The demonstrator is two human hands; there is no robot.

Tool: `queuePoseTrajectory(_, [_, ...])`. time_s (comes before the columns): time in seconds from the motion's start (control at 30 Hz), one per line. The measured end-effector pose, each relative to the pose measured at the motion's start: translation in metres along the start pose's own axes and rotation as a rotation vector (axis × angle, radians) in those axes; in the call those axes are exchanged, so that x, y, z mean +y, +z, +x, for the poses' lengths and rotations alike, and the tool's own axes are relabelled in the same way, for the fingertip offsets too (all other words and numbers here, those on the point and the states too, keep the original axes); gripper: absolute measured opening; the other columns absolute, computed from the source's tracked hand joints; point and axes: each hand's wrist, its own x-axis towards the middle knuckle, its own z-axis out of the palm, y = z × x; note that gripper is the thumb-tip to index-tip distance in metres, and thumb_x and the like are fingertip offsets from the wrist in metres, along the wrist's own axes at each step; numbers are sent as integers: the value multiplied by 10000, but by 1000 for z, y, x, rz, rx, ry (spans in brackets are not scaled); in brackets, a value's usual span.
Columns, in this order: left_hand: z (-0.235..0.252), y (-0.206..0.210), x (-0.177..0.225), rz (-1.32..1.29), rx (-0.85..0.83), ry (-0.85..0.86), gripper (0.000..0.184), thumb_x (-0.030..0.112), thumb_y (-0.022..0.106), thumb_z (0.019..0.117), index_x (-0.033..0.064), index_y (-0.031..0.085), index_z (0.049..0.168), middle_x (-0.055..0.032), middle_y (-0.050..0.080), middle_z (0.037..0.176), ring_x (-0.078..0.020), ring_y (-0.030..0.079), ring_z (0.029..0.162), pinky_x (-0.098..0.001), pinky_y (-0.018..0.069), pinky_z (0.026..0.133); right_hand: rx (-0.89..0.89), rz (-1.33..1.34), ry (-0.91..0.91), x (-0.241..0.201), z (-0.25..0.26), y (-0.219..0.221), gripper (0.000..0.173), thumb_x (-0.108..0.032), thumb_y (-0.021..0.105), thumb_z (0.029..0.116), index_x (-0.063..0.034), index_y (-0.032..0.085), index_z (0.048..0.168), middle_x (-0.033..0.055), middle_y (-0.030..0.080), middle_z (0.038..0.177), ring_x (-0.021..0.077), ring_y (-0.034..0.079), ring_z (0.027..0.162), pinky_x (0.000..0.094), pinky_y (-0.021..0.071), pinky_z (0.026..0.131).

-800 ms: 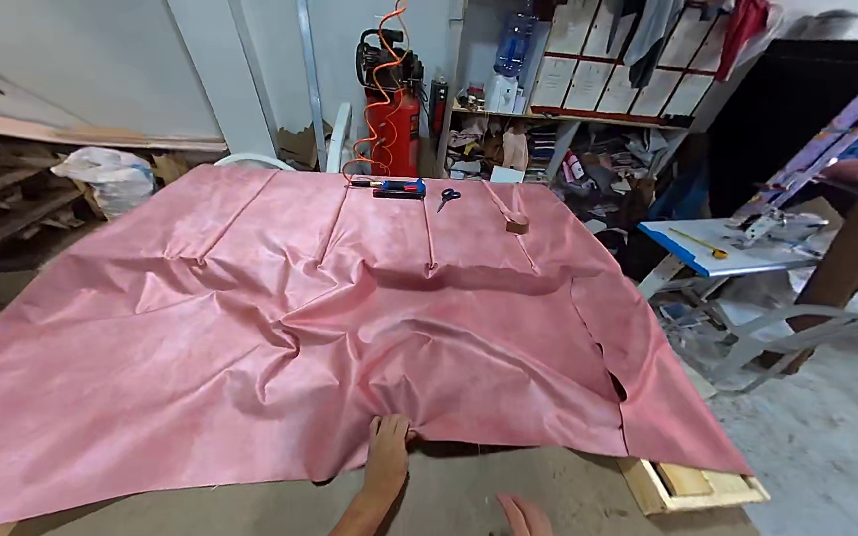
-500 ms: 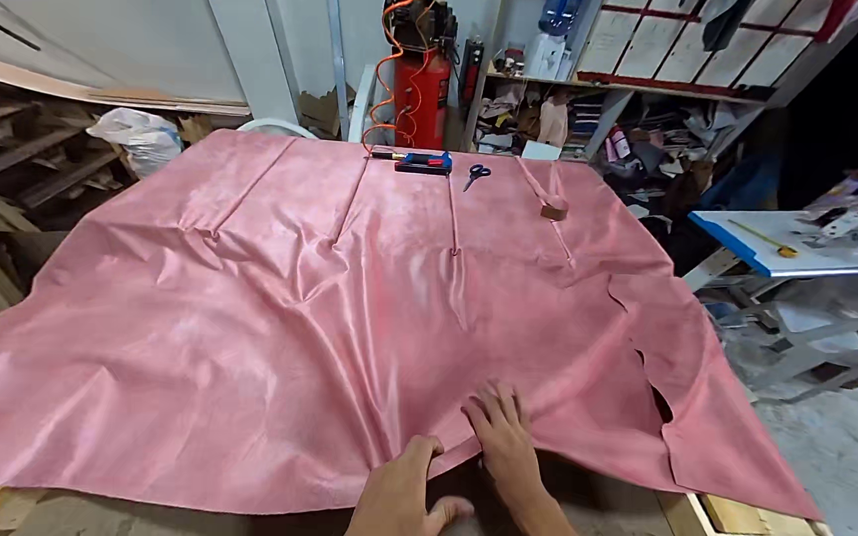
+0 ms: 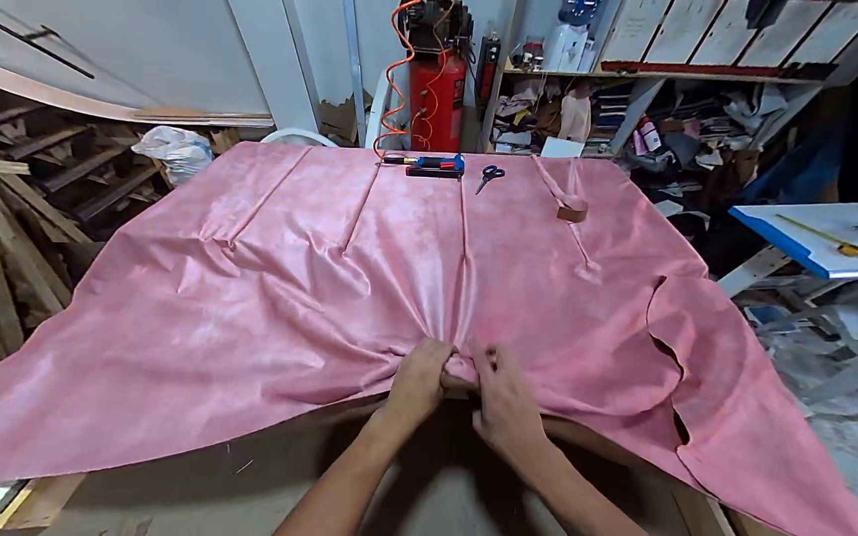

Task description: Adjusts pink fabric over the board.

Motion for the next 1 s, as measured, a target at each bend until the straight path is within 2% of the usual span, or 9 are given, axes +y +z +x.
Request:
queuePoseTrajectory(0.13, [41, -7, -2, -166, -263, -326, 322, 40, 573, 907, 90, 658, 1214, -118, 715, 1080, -266, 686, 1065, -515, 554, 948, 170, -85, -70, 44, 71, 51, 583, -28, 758, 776, -200, 683, 1328, 119, 545, 1502, 390, 407, 1453, 621, 376, 1141])
queuePoseTrajectory(0.23, [68, -5, -16, -150, -414, -332, 499, 311, 676, 941, 136, 555, 1392, -121, 686, 1208, -260, 670, 1134, -509, 547, 988, 50, 82, -143, 71, 104, 82, 213, -9, 621, 897, -80, 736, 1063, 106, 730, 1102, 292, 671, 1129, 498, 538, 994])
queuePoseTrajectory(0.3, [82, 6, -29, 29, -486, -230, 865, 542, 775, 842, 169, 426, 1540, -103, 541, 1452, -262, 545, 1326, -495, 476, 1105, -106, 167, -75, 83, 119, 90, 238, -43, 640, 892, -52, 713, 1119, 137, 723, 1089, 312, 680, 1093, 509, 550, 965])
queuePoseTrajectory(0.43, [123, 40, -73, 343, -429, 25, 1162, 294, 945, 596, 237, 360, 1599, -53, 184, 1715, -300, 162, 1578, -663, 161, 1227, -307, 131, 126, 87, 140, 104, 340, -269, 678, 838, -111, 669, 1138, 117, 714, 1025, 318, 694, 1006, 567, 551, 834])
queuePoseTrajectory(0.53, [158, 63, -109, 407, -473, 172, 1057, 243, 946, 592, 197, 477, 1539, -50, 231, 1709, -265, 134, 1592, -632, 72, 1260, -352, 88, 154, 88, 152, 113, 559, -501, 700, 798, -158, 591, 1226, 79, 704, 925, 300, 707, 875, 554, 562, 716])
queuePoseTrajectory(0.67, [170, 71, -127, 337, -391, 229, 384, 160, 737, 888, 115, 704, 1268, -54, 588, 1485, -213, 446, 1468, -457, 300, 1249, -336, 37, 167, 89, 164, 109, 794, -215, 784, 780, -143, 453, 1499, 182, 600, 1244, 358, 697, 889, 549, 593, 694])
queuePoseTrajectory(0.77, [165, 82, -131, 268, -200, 186, 207, 112, 679, 931, 61, 730, 1126, -84, 731, 1228, -245, 660, 1232, -453, 528, 1062, -21, -8, 22, 106, 169, 130, 443, -72, 743, 820, -93, 685, 1258, 179, 598, 1341, 378, 613, 1141, 537, 555, 872])
queuePoseTrajectory(0.87, [181, 88, -131, 220, -95, 103, 286, 69, 760, 841, 52, 735, 1125, -125, 744, 1077, -304, 723, 1029, -518, 600, 848, 138, 32, -131, 125, 192, 138, 282, 38, 668, 846, -31, 709, 1117, 163, 724, 1123, 360, 669, 1137, 535, 524, 1004])
queuePoseTrajectory(1.0, [214, 82, -130, 179, -213, -78, 195, 130, 747, 847, 76, 676, 1021, -135, 716, 981, -348, 710, 943, -597, 563, 765, -116, 90, -85, 138, 227, 119, 405, 7, 686, 804, -35, 648, 1205, 186, 700, 971, 384, 709, 918, 582, 572, 752])
